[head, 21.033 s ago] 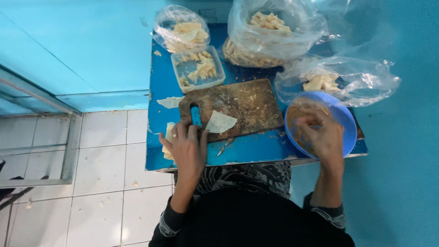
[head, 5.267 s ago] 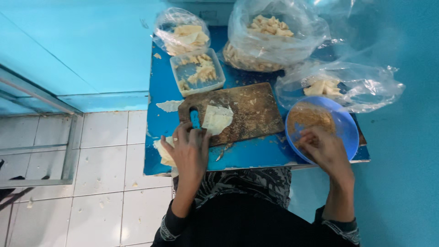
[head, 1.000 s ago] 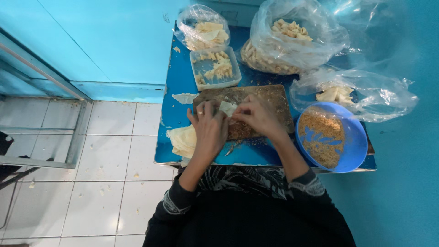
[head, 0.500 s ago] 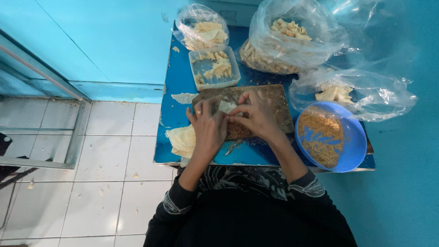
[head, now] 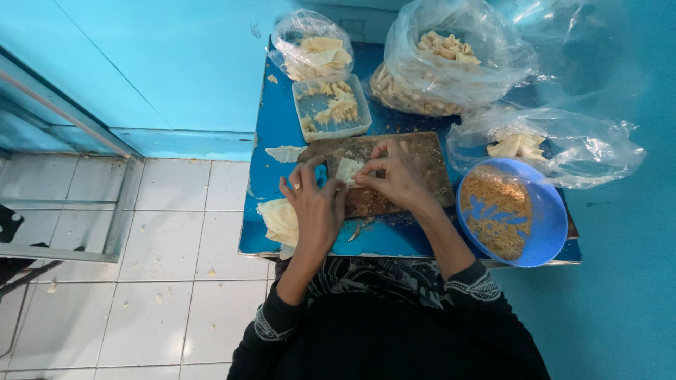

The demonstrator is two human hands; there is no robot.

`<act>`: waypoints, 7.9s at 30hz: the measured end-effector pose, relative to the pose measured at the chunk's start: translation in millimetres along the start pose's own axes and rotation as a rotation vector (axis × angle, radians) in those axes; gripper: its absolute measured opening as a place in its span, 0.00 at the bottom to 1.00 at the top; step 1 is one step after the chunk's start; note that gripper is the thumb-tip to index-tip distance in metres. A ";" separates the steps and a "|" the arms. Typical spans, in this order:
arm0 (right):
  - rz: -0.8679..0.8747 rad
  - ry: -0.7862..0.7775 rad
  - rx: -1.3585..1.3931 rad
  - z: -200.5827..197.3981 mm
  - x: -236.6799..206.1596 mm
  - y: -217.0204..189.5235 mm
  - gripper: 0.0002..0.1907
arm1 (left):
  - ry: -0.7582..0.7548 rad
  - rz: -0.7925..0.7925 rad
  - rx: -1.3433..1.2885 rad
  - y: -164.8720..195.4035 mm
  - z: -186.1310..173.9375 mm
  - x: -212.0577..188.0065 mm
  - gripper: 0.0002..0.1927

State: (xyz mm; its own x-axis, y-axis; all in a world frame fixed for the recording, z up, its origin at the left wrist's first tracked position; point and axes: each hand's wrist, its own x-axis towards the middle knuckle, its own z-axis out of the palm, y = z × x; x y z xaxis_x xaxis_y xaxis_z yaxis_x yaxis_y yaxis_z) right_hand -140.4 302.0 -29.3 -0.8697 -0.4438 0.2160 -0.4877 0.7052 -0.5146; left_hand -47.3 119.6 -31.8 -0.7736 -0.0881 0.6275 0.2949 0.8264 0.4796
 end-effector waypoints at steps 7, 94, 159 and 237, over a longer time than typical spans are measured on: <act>0.057 0.007 0.005 1.4 -1.5 -3.5 0.12 | -0.073 0.067 0.104 -1.3 -8.5 -11.8 0.04; 0.053 -0.013 -0.057 -163.3 -161.6 33.4 0.24 | -0.079 0.015 0.071 11.0 19.7 -1.5 0.07; 0.182 0.108 0.411 -1.0 -19.3 -16.4 0.09 | 0.005 0.006 -0.083 6.9 36.3 4.9 0.19; -0.143 0.242 -0.071 7.5 -13.0 -34.0 0.07 | -0.031 0.020 0.204 -5.2 22.8 7.4 0.04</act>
State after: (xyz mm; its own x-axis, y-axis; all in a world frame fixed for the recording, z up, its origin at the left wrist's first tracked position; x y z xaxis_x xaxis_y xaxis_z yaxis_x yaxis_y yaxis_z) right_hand -111.9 279.6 -20.9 -0.7804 -0.4028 0.4782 -0.6033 0.6859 -0.4068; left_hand -67.3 127.3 -43.6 -0.7866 -0.0557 0.6150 0.1932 0.9237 0.3308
